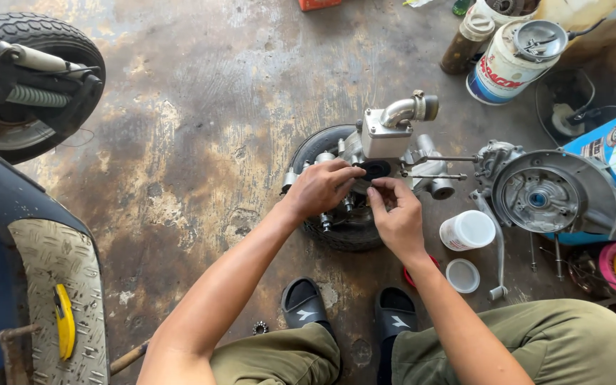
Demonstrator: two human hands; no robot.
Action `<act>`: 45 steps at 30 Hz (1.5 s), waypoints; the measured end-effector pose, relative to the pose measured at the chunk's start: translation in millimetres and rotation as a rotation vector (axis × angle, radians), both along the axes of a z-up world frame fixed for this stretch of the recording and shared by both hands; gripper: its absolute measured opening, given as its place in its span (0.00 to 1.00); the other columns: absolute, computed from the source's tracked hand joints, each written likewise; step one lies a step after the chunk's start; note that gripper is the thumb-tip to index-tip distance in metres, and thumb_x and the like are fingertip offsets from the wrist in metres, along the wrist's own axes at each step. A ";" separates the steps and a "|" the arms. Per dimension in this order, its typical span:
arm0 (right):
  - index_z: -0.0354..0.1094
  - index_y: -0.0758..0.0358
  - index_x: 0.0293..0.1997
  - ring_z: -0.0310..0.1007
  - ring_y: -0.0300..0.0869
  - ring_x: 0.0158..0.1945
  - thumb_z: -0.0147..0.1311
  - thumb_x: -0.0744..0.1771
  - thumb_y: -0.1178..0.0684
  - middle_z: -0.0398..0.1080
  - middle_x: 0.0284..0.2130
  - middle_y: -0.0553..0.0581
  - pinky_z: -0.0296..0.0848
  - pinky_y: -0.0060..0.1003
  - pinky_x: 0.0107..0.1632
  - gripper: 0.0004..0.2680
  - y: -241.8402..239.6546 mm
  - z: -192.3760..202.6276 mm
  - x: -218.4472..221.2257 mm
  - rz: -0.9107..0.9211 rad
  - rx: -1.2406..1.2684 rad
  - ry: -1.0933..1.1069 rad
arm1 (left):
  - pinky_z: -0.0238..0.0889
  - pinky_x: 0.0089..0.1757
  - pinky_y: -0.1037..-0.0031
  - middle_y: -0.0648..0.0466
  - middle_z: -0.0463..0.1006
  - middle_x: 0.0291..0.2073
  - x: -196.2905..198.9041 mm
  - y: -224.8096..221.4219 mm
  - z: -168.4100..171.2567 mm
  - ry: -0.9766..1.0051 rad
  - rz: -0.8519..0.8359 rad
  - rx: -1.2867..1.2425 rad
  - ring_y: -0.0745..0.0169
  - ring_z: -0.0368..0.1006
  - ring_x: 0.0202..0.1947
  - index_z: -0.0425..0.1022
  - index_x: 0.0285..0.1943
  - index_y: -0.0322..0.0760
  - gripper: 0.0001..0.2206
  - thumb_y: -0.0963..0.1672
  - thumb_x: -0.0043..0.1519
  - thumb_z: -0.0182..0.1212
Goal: The person sits on the workshop floor assembling a small motorcycle engine. They pick bolts from a red container, thread them by hand into the engine crankcase, and use a wrench to tighten fasteners, steadying the engine with the other hand.
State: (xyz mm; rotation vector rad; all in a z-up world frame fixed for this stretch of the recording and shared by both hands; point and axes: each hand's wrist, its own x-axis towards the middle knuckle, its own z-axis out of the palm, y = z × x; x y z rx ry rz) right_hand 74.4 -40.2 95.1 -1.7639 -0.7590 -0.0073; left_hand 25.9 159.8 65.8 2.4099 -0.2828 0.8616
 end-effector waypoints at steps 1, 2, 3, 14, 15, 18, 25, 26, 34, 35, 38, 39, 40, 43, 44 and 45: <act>0.72 0.73 0.47 0.81 0.46 0.33 0.58 0.69 0.62 0.76 0.33 0.65 0.79 0.37 0.33 0.04 0.5 0.2 1.0 0.002 -0.001 0.003 | 0.75 0.39 0.59 0.49 0.80 0.39 -0.7 -0.6 -0.6 0.003 0.002 -0.001 0.42 0.80 0.39 0.79 0.53 0.46 0.10 0.42 0.65 0.59; 0.73 0.72 0.46 0.81 0.47 0.33 0.59 0.68 0.62 0.76 0.33 0.65 0.79 0.37 0.33 0.05 2.3 0.4 2.8 -0.014 0.001 -0.036 | 0.75 0.39 0.58 0.49 0.80 0.39 -0.2 0.4 -0.2 0.002 -0.008 -0.022 0.42 0.80 0.40 0.79 0.53 0.46 0.10 0.42 0.65 0.59; 0.74 0.71 0.46 0.81 0.48 0.33 0.61 0.68 0.62 0.76 0.33 0.66 0.79 0.37 0.33 0.05 4.0 0.7 4.7 -0.029 0.004 -0.076 | 0.75 0.39 0.58 0.49 0.80 0.40 0.5 1.2 0.1 0.000 -0.018 -0.043 0.42 0.80 0.41 0.79 0.53 0.45 0.09 0.42 0.65 0.59; 0.74 0.70 0.41 0.80 0.53 0.32 0.63 0.64 0.66 0.74 0.31 0.64 0.78 0.38 0.28 0.05 22.0 0.6 8.2 -0.039 0.044 -0.214 | 0.75 0.41 0.59 0.55 0.81 0.40 3.7 -0.4 -6.9 0.068 -0.057 -0.286 0.44 0.80 0.41 0.80 0.53 0.50 0.11 0.41 0.64 0.62; 0.74 0.70 0.41 0.80 0.54 0.32 0.63 0.64 0.66 0.74 0.31 0.64 0.78 0.38 0.28 0.05 23.4 -0.6 8.9 -0.036 0.049 -0.214 | 0.75 0.41 0.60 0.56 0.82 0.39 4.3 -0.6 -8.1 0.073 -0.058 -0.325 0.45 0.81 0.41 0.81 0.53 0.52 0.12 0.41 0.63 0.63; 0.74 0.68 0.41 0.80 0.52 0.32 0.64 0.64 0.65 0.74 0.31 0.62 0.79 0.37 0.27 0.05 24.8 -2.7 10.7 -0.047 0.038 -0.237 | 0.76 0.41 0.62 0.58 0.82 0.38 1.8 -2.6 -2.9 0.092 -0.057 -0.391 0.48 0.81 0.40 0.81 0.52 0.52 0.13 0.40 0.62 0.64; 0.73 0.68 0.42 0.80 0.55 0.33 0.62 0.65 0.65 0.73 0.31 0.63 0.79 0.40 0.28 0.05 28.7 3.1 3.4 -0.012 0.019 -0.311 | 0.74 0.42 0.63 0.56 0.83 0.37 1.2 -1.1 -1.5 0.117 -0.100 -0.493 0.47 0.82 0.41 0.83 0.50 0.50 0.13 0.38 0.59 0.65; 0.72 0.68 0.42 0.80 0.55 0.33 0.62 0.65 0.65 0.73 0.31 0.62 0.79 0.40 0.28 0.05 29.7 4.4 3.5 -0.016 0.018 -0.315 | 0.74 0.42 0.64 0.56 0.83 0.37 1.3 -0.6 -1.3 0.120 -0.109 -0.518 0.48 0.82 0.41 0.83 0.50 0.49 0.13 0.38 0.60 0.65; 0.72 0.66 0.42 0.80 0.53 0.33 0.62 0.65 0.65 0.74 0.32 0.60 0.79 0.40 0.31 0.05 31.3 -3.8 6.6 -0.023 0.016 -0.341 | 0.74 0.43 0.63 0.52 0.84 0.37 -4.2 -1.4 2.0 0.143 -0.111 -0.591 0.44 0.82 0.43 0.83 0.51 0.46 0.12 0.38 0.62 0.63; 0.72 0.67 0.42 0.80 0.54 0.33 0.62 0.65 0.65 0.74 0.31 0.60 0.79 0.40 0.30 0.06 31.7 -4.4 7.1 -0.022 0.020 -0.345 | 0.74 0.43 0.62 0.51 0.84 0.38 -4.2 -1.2 1.0 0.142 -0.109 -0.591 0.44 0.82 0.43 0.83 0.51 0.45 0.12 0.38 0.62 0.63; 0.72 0.67 0.42 0.80 0.54 0.33 0.62 0.64 0.66 0.74 0.31 0.61 0.78 0.40 0.30 0.06 32.5 -1.9 6.3 -0.023 0.026 -0.362 | 0.74 0.43 0.62 0.51 0.85 0.38 -3.5 -2.5 -2.3 0.141 -0.096 -0.596 0.45 0.82 0.43 0.83 0.51 0.46 0.11 0.38 0.63 0.63; 0.72 0.67 0.42 0.80 0.55 0.32 0.62 0.64 0.66 0.74 0.31 0.61 0.79 0.41 0.30 0.06 33.2 -0.2 6.1 -0.025 0.029 -0.371 | 0.74 0.42 0.64 0.52 0.85 0.38 -2.6 -2.8 -3.4 0.143 -0.082 -0.601 0.46 0.82 0.43 0.84 0.50 0.47 0.10 0.39 0.63 0.64; 0.72 0.67 0.42 0.80 0.55 0.32 0.62 0.64 0.66 0.74 0.31 0.61 0.79 0.41 0.30 0.06 33.7 0.3 5.6 -0.026 0.029 -0.373 | 0.74 0.42 0.64 0.52 0.85 0.38 -2.3 -3.2 -3.3 0.142 -0.084 -0.601 0.46 0.82 0.43 0.84 0.50 0.47 0.10 0.39 0.63 0.64; 0.73 0.68 0.44 0.80 0.54 0.34 0.62 0.64 0.66 0.75 0.32 0.61 0.79 0.39 0.31 0.07 34.5 1.8 3.1 -0.042 0.031 -0.410 | 0.74 0.42 0.62 0.51 0.85 0.37 -2.6 -3.5 -3.1 0.140 -0.064 -0.593 0.44 0.82 0.43 0.84 0.49 0.45 0.09 0.39 0.62 0.65; 0.73 0.68 0.44 0.80 0.54 0.33 0.62 0.65 0.66 0.75 0.32 0.61 0.78 0.39 0.30 0.06 34.2 3.0 2.3 -0.035 0.026 -0.425 | 0.74 0.43 0.63 0.52 0.85 0.38 -3.0 -3.2 -2.4 0.154 -0.064 -0.607 0.46 0.82 0.43 0.84 0.49 0.46 0.10 0.39 0.62 0.65; 0.73 0.69 0.43 0.79 0.53 0.33 0.61 0.65 0.66 0.75 0.32 0.61 0.78 0.39 0.29 0.05 33.8 4.1 1.5 -0.028 0.021 -0.439 | 0.74 0.44 0.64 0.53 0.85 0.38 -3.5 -3.0 -1.7 0.169 -0.064 -0.621 0.48 0.82 0.44 0.85 0.49 0.47 0.10 0.39 0.62 0.65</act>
